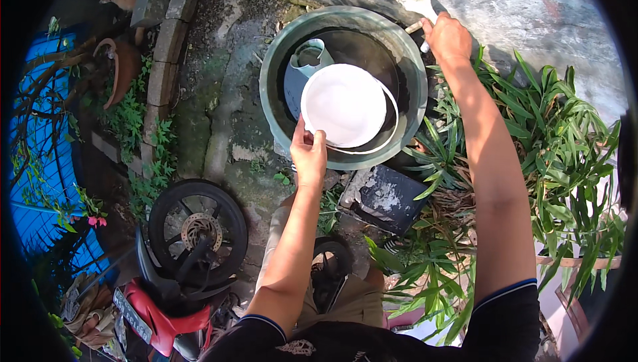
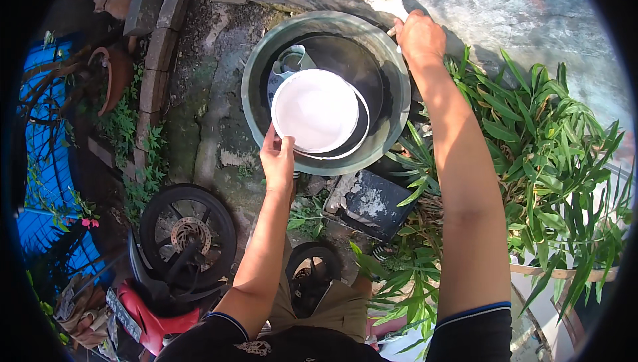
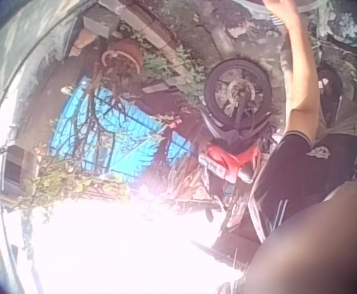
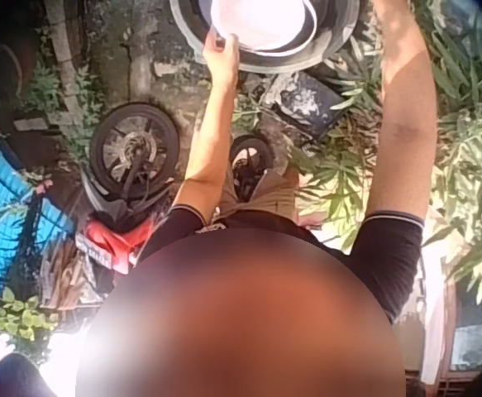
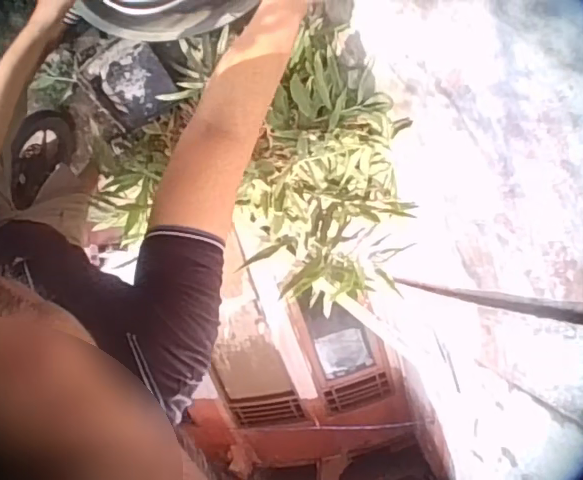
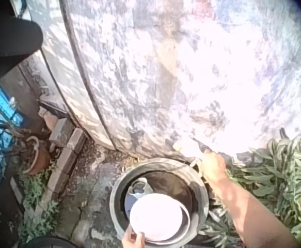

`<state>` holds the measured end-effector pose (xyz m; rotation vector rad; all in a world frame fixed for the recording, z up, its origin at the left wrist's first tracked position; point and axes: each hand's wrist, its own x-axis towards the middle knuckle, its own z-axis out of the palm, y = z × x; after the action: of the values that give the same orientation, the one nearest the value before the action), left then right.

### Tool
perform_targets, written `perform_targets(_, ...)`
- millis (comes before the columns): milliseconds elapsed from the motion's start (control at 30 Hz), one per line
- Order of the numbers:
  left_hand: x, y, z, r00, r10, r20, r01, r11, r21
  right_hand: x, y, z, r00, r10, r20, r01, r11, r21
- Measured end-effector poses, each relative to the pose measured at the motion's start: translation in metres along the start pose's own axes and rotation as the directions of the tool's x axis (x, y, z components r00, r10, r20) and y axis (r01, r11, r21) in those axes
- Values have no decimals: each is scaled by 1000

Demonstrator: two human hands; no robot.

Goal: The person opens buckets of white paint, walks to a water source to add water to a smaller bucket, and then stirs the paint mixture using a wooden stick.

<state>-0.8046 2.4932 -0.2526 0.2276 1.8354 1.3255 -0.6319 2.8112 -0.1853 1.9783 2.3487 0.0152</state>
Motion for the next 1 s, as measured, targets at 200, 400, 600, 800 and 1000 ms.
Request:
perform_targets(200,-24,26,-64,991,-80,-107,37,932,-360,-10,16,2,991,-16,-136,4,996,-86)
perform_targets(400,4,46,-145,930,-4,-368,-109,952,-286,-45,-40,26,999,-14,-31,27,880,474)
perform_targets(600,37,26,-178,856,105,-506,-174,981,-91,-56,-121,182,969,124,212,-228,777,587)
perform_targets(800,59,0,-210,816,73,-574,-135,989,-67,-59,-194,262,961,207,182,-274,774,571)
perform_targets(1000,72,-28,-219,862,8,-507,-30,999,-35,-42,-217,307,980,193,53,-198,907,371)
